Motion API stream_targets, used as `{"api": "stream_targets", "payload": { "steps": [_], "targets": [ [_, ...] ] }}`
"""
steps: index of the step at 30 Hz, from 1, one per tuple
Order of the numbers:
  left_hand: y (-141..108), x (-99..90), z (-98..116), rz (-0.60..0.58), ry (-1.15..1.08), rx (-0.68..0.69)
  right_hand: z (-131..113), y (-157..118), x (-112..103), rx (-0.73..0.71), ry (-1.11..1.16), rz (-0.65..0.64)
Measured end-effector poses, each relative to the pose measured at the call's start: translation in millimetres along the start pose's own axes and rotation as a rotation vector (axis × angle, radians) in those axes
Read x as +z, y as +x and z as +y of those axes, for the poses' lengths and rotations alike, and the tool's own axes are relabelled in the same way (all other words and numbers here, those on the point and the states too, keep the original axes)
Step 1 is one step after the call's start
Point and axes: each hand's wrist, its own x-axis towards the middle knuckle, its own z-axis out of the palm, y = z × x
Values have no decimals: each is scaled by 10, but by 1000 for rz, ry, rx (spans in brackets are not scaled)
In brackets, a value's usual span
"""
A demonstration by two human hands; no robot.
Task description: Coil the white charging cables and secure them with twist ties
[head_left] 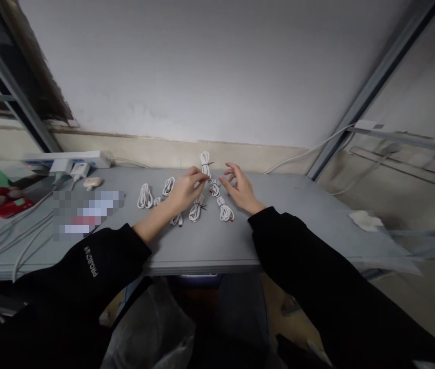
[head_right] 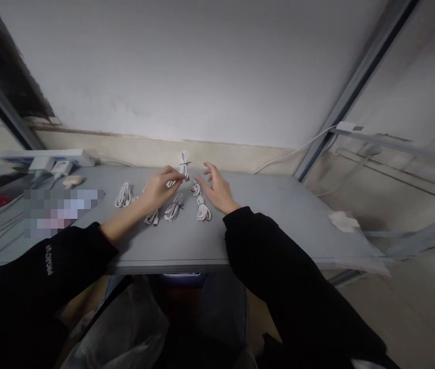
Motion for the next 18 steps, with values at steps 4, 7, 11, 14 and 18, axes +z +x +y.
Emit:
{"api": "stream_targets", "payload": {
  "steps": [4, 7, 11, 14, 18],
  "targets": [
    [-44, 0, 122, -42, 99, 215, -83, -64, 102, -50, 225, 10],
    [-67, 7, 180, -101, 188, 334, -99, -82, 152, -37, 320, 54],
    [-73, 19, 219, -175, 258, 407, -98, -74, 181, -29, 379, 134],
    [-75, 30, 251, -192, 241, 393, -110, -70, 183, -28, 386, 180],
    [-85, 55, 313, -106, -39, 249, -143, -89, 178, -38, 334, 215]
  ]
}}
